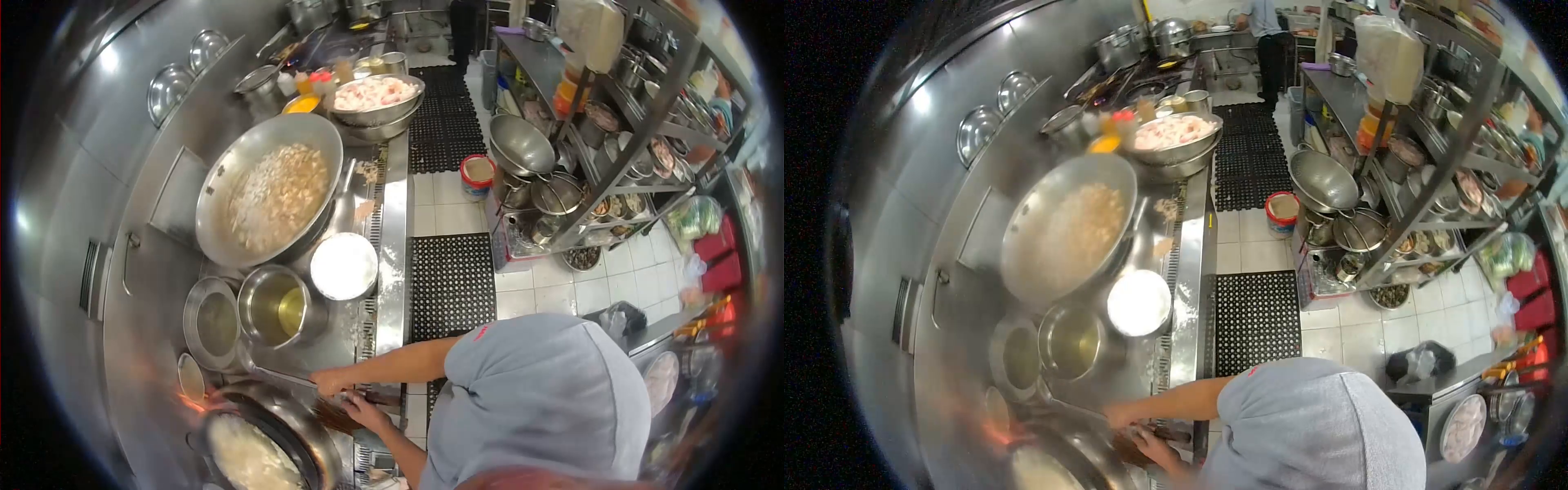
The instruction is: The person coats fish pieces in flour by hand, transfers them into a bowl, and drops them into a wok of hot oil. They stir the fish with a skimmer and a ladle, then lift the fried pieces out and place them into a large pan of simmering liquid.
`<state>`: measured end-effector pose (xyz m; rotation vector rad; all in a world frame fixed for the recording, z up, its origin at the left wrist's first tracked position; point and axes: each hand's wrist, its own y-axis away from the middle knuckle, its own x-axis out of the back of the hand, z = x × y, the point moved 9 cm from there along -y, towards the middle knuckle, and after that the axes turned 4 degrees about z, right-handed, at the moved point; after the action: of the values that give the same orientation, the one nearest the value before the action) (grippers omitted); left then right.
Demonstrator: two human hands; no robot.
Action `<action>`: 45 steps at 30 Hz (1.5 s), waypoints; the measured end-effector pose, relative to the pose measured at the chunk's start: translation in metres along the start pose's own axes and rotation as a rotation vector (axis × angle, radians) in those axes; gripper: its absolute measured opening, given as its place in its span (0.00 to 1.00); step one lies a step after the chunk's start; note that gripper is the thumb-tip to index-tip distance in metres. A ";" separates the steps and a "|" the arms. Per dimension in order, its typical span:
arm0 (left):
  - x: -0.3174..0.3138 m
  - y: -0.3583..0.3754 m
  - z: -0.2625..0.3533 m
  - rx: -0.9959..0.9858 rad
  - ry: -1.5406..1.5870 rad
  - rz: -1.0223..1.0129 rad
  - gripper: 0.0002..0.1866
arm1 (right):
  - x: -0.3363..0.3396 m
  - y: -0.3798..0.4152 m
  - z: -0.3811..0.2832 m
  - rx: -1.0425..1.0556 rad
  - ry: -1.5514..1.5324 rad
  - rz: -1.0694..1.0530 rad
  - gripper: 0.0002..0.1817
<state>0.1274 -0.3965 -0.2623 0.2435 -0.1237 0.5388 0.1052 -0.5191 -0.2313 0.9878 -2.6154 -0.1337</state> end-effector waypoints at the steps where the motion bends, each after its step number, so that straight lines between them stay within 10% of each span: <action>1: 0.001 0.006 0.006 -0.007 -0.003 -0.010 0.31 | 0.001 -0.010 0.003 -0.007 0.010 0.020 0.19; 4: 0.005 0.021 -0.007 0.279 0.432 -0.039 0.24 | -0.011 -0.081 0.003 0.352 0.147 0.242 0.17; 9: 0.008 0.014 -0.029 0.241 0.301 -0.047 0.18 | 0.038 -0.050 -0.090 0.015 -0.589 -0.012 0.23; 11: 0.006 0.006 -0.035 0.232 0.290 -0.054 0.16 | 0.049 -0.044 -0.093 0.168 0.060 0.236 0.27; 13: -0.001 0.005 -0.028 0.201 0.305 -0.112 0.12 | 0.053 -0.051 -0.087 0.257 -0.014 0.336 0.25; 16: -0.002 0.005 -0.035 0.093 0.101 -0.119 0.09 | 0.037 -0.073 -0.114 0.379 0.683 -0.053 0.13; 18: -0.007 0.012 -0.038 0.271 0.378 -0.048 0.08 | 0.077 -0.060 -0.124 -0.156 0.101 0.091 0.20; 20: -0.006 0.013 -0.054 0.244 0.321 0.015 0.10 | 0.077 -0.091 -0.107 0.059 0.216 0.281 0.27; 29: 0.008 0.029 -0.047 0.221 0.239 0.136 0.06 | 0.088 -0.201 -0.098 -0.152 0.003 0.084 0.10; 31: 0.006 0.034 -0.055 0.206 0.266 0.126 0.08 | 0.073 -0.221 -0.079 -0.283 -0.917 -0.130 0.09; 34: 0.001 0.038 -0.066 -0.047 -0.017 0.130 0.15 | 0.069 -0.183 -0.097 -0.494 -1.353 -0.208 0.11; 45: -0.038 0.051 -0.056 -0.313 -0.896 -0.094 0.40 | 0.059 -0.033 -0.135 -0.374 -1.340 -0.439 0.10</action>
<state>0.0715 -0.3580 -0.3131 0.1681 -1.0531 0.2768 0.1309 -0.5782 -0.0947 1.6468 -3.0423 -1.8755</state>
